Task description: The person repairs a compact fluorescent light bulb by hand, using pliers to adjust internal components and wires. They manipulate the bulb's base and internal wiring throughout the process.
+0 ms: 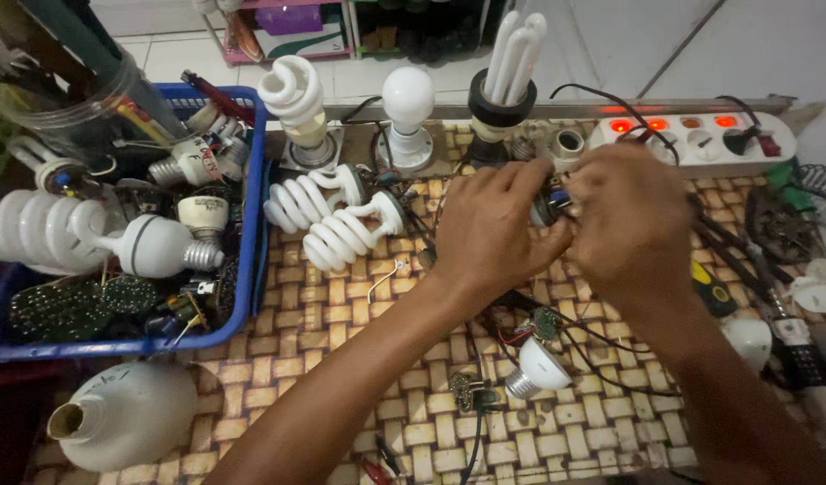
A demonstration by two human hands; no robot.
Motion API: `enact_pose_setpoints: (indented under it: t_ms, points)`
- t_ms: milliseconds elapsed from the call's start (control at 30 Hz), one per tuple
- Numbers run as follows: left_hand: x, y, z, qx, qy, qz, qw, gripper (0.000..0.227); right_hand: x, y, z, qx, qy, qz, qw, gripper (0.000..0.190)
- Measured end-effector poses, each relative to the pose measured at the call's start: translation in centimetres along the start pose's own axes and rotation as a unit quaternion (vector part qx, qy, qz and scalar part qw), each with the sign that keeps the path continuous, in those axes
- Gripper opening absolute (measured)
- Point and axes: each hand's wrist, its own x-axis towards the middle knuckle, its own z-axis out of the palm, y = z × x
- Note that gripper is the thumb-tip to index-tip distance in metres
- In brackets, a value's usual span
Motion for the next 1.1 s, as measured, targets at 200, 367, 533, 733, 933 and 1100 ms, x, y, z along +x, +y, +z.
enact_pose_setpoints:
  t_ms: [200,367,533,733,933,1100]
  points:
    - [0.2,-0.5,-0.2,-0.010,-0.015,-0.005,1.000,0.047,-2.1,1.8,-5.5,-0.049,0.034,0.064,0.996,0.004]
    - [0.0,-1.0,0.1,-0.026,-0.005,0.007,1.000,0.047,-7.7,3.2,-7.3,-0.078,-0.111,0.232,0.963,0.015]
    - [0.8,-1.2,-0.5,-0.055,0.030,-0.009,0.998,0.044,-9.7,0.4,-6.9,-0.065,-0.275,0.540,0.793,0.026]
    - [0.5,-1.8,0.3,-0.057,0.023,-0.030,0.998,0.052,-9.9,1.4,-7.1,-0.041,-0.224,0.213,0.950,0.029]
    - [0.4,-1.8,0.2,-0.044,0.052,-0.018,0.997,0.050,-8.2,2.7,-5.6,-0.208,-0.372,0.427,0.798,0.024]
    - [0.4,-1.7,0.0,-0.071,0.064,-0.016,0.995,0.046,-10.7,4.3,-4.7,-0.326,-0.445,0.375,0.745,0.041]
